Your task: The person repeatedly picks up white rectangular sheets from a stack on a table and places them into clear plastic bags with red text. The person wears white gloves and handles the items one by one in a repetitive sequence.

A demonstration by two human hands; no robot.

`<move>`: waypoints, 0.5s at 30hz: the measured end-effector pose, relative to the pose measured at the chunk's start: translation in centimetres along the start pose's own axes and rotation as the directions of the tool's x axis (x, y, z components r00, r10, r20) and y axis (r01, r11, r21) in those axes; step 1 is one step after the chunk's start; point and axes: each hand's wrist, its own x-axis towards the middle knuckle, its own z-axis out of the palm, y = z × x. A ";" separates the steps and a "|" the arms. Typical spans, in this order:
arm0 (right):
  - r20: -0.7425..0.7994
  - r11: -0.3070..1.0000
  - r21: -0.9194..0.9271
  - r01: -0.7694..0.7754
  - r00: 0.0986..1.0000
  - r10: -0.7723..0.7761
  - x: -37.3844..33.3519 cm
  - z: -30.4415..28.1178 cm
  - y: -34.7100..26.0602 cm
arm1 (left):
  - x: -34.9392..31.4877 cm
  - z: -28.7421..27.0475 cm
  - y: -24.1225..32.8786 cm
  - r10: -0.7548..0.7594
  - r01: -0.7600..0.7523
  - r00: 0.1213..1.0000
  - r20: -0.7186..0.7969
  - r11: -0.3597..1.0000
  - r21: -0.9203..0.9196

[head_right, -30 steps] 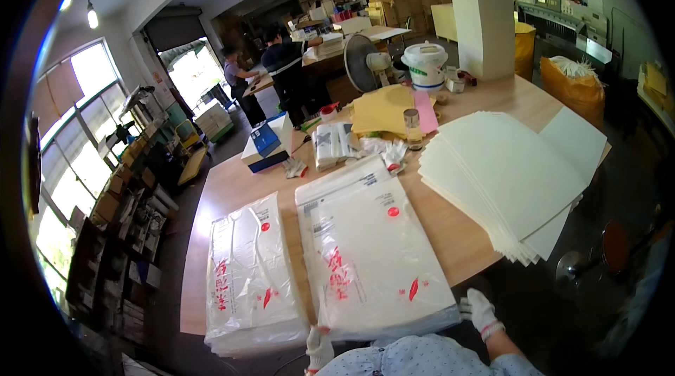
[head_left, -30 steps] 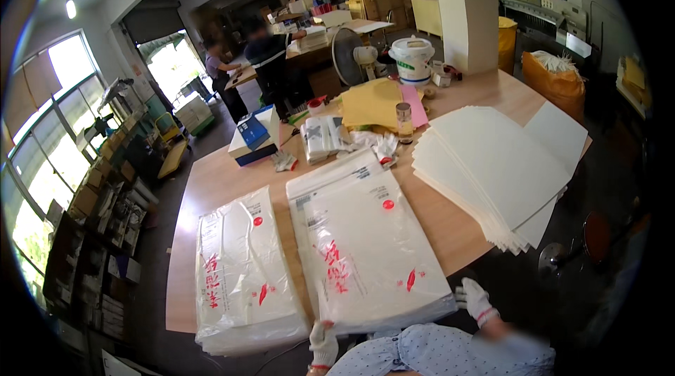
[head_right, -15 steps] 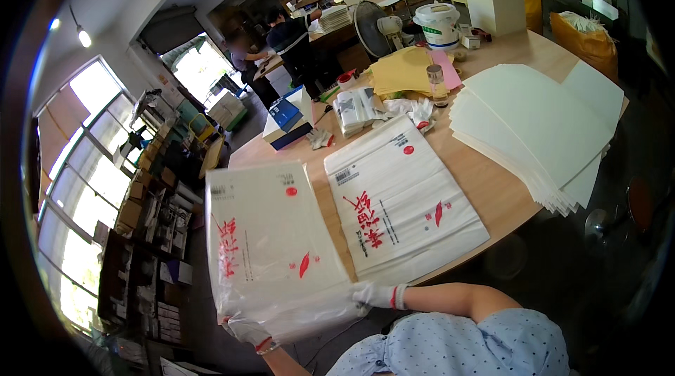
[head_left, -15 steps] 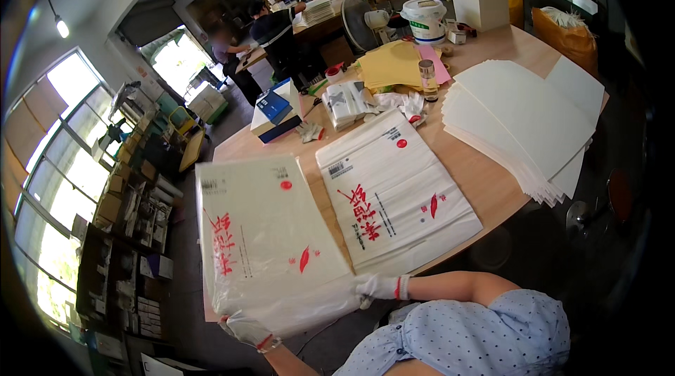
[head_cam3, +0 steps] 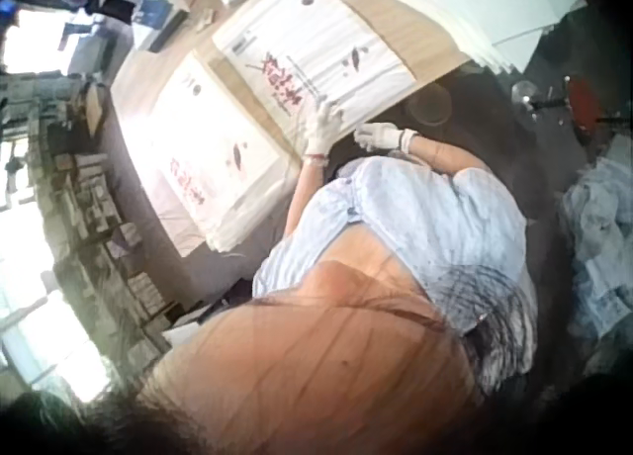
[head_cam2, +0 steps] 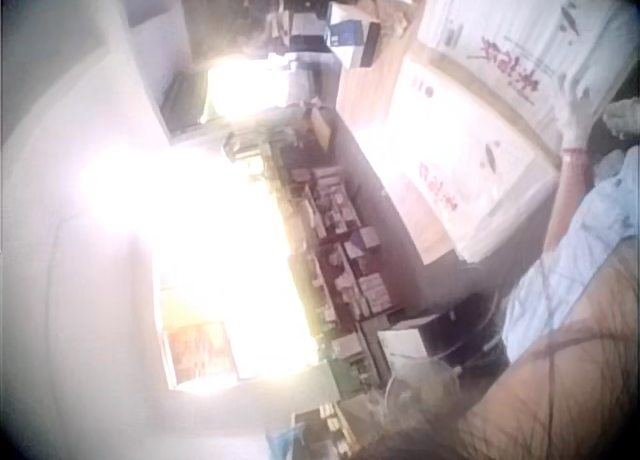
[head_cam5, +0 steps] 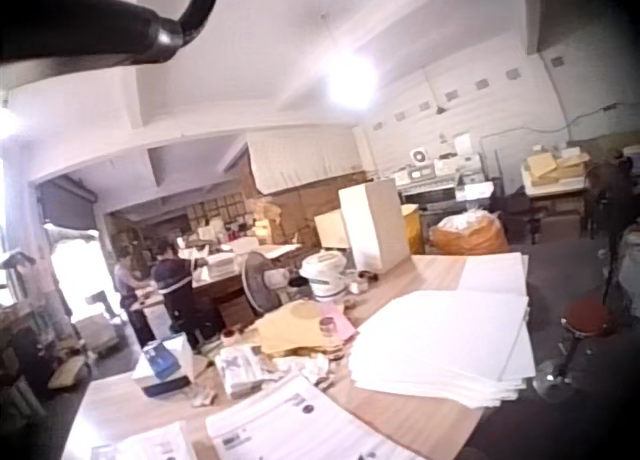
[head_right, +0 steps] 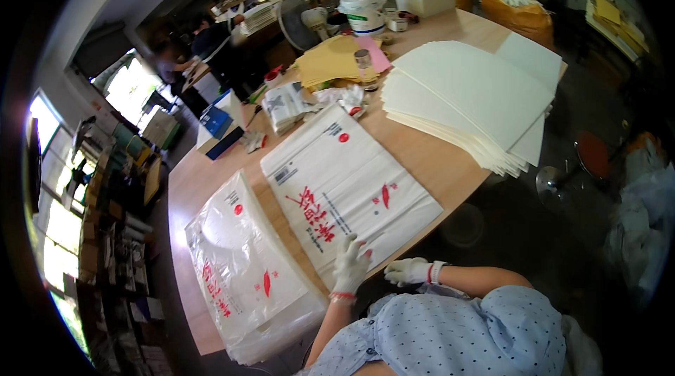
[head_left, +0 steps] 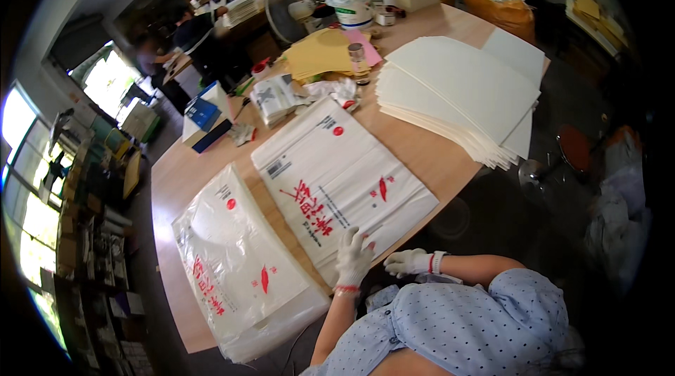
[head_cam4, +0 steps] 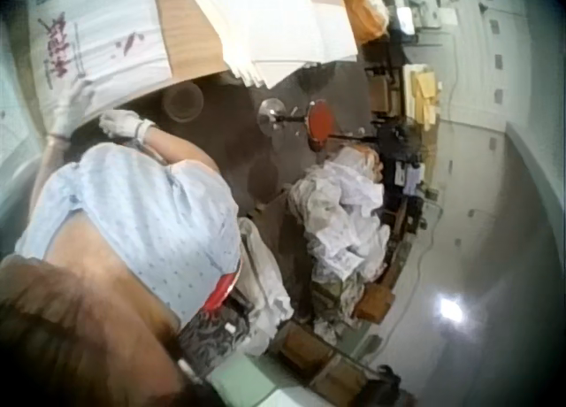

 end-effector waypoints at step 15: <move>-0.185 0.667 0.702 0.249 0.968 -0.167 3.2 -4.0 -6.1 | 7.4 2.5 -1.0 0.153 -0.149 0.970 0.187 0.988 -0.036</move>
